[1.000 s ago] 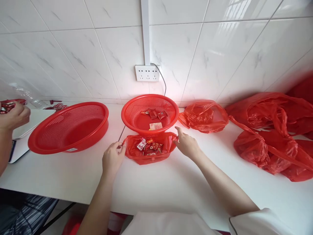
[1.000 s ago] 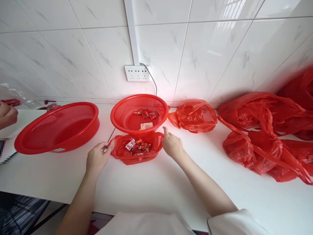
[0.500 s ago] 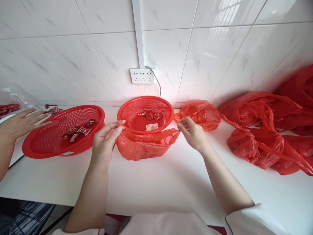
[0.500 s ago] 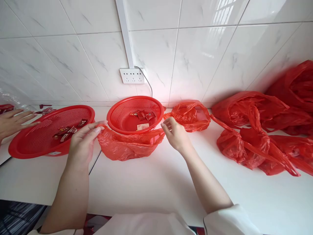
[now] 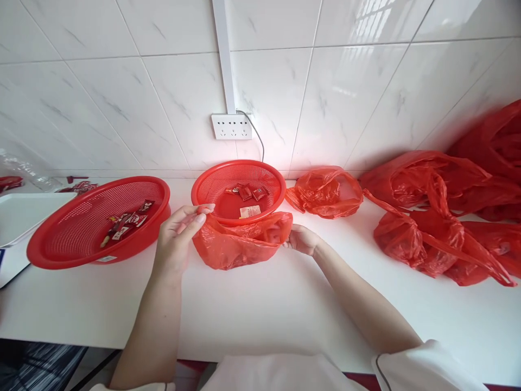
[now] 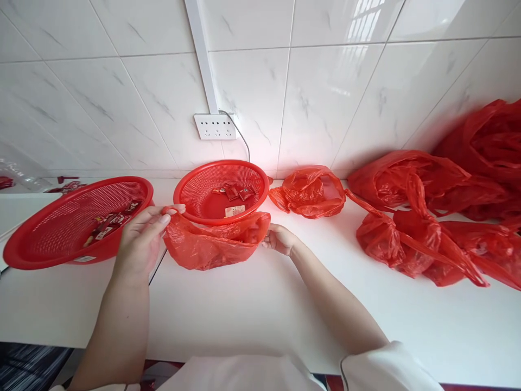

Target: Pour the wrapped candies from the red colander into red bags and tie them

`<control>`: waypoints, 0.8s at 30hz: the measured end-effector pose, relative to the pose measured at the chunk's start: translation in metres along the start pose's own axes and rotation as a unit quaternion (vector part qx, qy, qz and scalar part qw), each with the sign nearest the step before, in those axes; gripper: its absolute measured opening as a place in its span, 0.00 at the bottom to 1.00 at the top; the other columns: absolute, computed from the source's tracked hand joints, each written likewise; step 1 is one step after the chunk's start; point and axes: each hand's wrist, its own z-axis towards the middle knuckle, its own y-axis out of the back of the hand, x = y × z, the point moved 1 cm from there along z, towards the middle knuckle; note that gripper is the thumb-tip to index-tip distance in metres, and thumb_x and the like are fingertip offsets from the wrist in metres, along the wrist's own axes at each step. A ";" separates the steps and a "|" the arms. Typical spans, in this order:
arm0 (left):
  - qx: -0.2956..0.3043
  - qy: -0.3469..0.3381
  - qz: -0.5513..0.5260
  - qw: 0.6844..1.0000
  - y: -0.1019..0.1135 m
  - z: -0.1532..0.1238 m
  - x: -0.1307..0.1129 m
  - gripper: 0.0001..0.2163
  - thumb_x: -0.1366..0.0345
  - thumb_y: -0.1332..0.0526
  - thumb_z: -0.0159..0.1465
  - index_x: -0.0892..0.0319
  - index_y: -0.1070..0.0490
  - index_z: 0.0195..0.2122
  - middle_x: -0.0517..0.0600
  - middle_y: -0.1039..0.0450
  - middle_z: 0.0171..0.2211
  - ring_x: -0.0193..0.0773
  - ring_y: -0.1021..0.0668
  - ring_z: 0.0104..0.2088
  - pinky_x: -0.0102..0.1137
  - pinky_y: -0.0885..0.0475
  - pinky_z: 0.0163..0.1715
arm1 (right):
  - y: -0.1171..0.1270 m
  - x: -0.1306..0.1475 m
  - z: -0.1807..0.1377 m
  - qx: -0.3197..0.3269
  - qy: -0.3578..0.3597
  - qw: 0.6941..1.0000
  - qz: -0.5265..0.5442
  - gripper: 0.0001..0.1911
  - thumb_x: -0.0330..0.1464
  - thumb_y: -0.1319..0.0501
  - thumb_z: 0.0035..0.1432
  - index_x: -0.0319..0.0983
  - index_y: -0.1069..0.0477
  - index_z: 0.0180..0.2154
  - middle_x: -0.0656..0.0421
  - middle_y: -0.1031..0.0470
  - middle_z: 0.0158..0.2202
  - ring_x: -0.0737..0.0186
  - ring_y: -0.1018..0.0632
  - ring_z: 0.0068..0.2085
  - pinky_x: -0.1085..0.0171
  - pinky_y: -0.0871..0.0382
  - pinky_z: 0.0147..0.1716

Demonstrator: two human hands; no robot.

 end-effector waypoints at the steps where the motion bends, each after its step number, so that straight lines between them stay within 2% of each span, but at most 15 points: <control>1: 0.000 -0.002 -0.013 1.000 0.000 0.001 0.001 0.08 0.63 0.35 0.58 0.57 0.24 0.37 0.54 0.23 0.42 0.48 0.24 0.50 0.46 0.35 0.56 | -0.001 0.006 -0.003 0.024 0.006 1.000 0.003 0.16 0.38 0.35 0.50 0.40 0.28 0.42 0.57 0.23 0.35 0.65 0.25 0.32 0.62 0.29 0.35; 4: -0.013 -0.005 -0.061 0.998 0.004 0.008 0.003 0.08 0.64 0.34 0.57 0.57 0.24 0.37 0.53 0.22 0.39 0.46 0.22 0.46 0.44 0.32 0.53 | 0.001 0.034 -0.015 0.014 0.071 0.996 -0.043 0.18 0.36 0.31 0.48 0.40 0.28 0.42 0.61 0.26 0.31 0.71 0.29 0.26 0.68 0.33 0.29; 6: -0.026 -0.013 -0.097 0.995 0.006 0.013 0.002 0.08 0.64 0.34 0.57 0.56 0.24 0.38 0.51 0.23 0.38 0.44 0.22 0.44 0.42 0.29 0.50 | 0.002 0.060 -0.027 -0.064 0.169 0.978 -0.103 0.16 0.37 0.31 0.49 0.40 0.29 0.40 0.62 0.28 0.30 0.72 0.30 0.26 0.70 0.36 0.26; 8: -0.037 -0.037 -0.122 0.991 0.007 0.018 -0.003 0.09 0.64 0.34 0.57 0.53 0.24 0.40 0.49 0.24 0.39 0.41 0.22 0.43 0.40 0.27 0.48 | -0.004 0.088 -0.043 -0.178 0.318 0.920 -0.145 0.13 0.38 0.34 0.53 0.42 0.30 0.39 0.62 0.29 0.29 0.70 0.29 0.28 0.69 0.35 0.26; 10: -0.029 -0.072 -0.137 0.987 0.003 0.023 -0.011 0.11 0.63 0.34 0.58 0.51 0.26 0.42 0.48 0.25 0.40 0.41 0.23 0.45 0.40 0.28 0.50 | -0.020 0.111 -0.060 -0.236 0.432 0.849 -0.192 0.10 0.39 0.36 0.56 0.43 0.31 0.39 0.61 0.28 0.31 0.66 0.27 0.32 0.66 0.32 0.30; 12: 0.009 -0.096 -0.134 0.986 -0.005 0.027 -0.021 0.16 0.61 0.33 0.56 0.48 0.28 0.46 0.48 0.26 0.40 0.41 0.24 0.46 0.40 0.29 0.51 | -0.043 0.127 -0.073 -0.217 0.482 0.799 -0.285 0.08 0.39 0.37 0.57 0.42 0.29 0.36 0.59 0.26 0.34 0.63 0.25 0.35 0.63 0.30 0.34; 14: 0.085 -0.084 -0.114 0.986 -0.020 0.030 -0.030 0.23 0.59 0.31 0.54 0.46 0.31 0.51 0.47 0.27 0.36 0.41 0.23 0.41 0.41 0.28 0.49 | -0.068 0.137 -0.080 -0.175 0.516 0.759 -0.358 0.07 0.39 0.38 0.59 0.42 0.28 0.36 0.58 0.26 0.35 0.62 0.25 0.36 0.61 0.29 0.37; 16: 0.192 -0.033 -0.069 0.978 -0.039 0.031 -0.034 0.26 0.60 0.30 0.53 0.46 0.34 0.53 0.45 0.29 0.31 0.37 0.23 0.32 0.38 0.26 0.40 | -0.091 0.142 -0.081 -0.119 0.546 0.728 -0.397 0.06 0.38 0.40 0.61 0.43 0.28 0.37 0.58 0.25 0.36 0.61 0.25 0.37 0.60 0.28 0.39; 18: 0.296 0.019 -0.014 0.955 -0.059 0.030 -0.035 0.20 0.61 0.31 0.54 0.50 0.31 0.47 0.43 0.33 0.26 0.32 0.29 0.23 0.32 0.28 0.28 | -0.109 0.142 -0.077 -0.054 0.568 0.706 -0.420 0.06 0.35 0.42 0.62 0.42 0.28 0.38 0.58 0.25 0.36 0.61 0.24 0.39 0.59 0.28 0.41; 20: 0.348 0.037 0.020 0.937 -0.076 0.029 -0.033 0.08 0.59 0.34 0.58 0.56 0.31 0.33 0.43 0.40 0.21 0.28 0.36 0.18 0.28 0.37 0.19 | -0.120 0.141 -0.072 -0.002 0.578 0.692 -0.432 0.06 0.34 0.43 0.63 0.42 0.28 0.38 0.58 0.25 0.38 0.59 0.24 0.42 0.57 0.28 0.44; 22: 0.348 0.044 0.007 0.937 -0.088 0.030 -0.031 0.15 0.56 0.39 0.62 0.58 0.38 0.23 0.42 0.47 0.18 0.26 0.41 0.16 0.27 0.45 0.15 | -0.122 0.138 -0.068 0.011 0.576 0.697 -0.426 0.08 0.34 0.44 0.64 0.42 0.28 0.41 0.57 0.25 0.41 0.58 0.24 0.45 0.56 0.29 0.47; 24: 0.321 0.063 -0.029 0.945 -0.093 0.031 -0.028 0.17 0.54 0.43 0.65 0.57 0.41 0.23 0.41 0.51 0.17 0.26 0.44 0.16 0.26 0.50 0.14 | -0.115 0.133 -0.065 -0.010 0.560 0.724 -0.403 0.10 0.34 0.46 0.65 0.42 0.29 0.45 0.56 0.26 0.46 0.58 0.25 0.48 0.56 0.29 0.47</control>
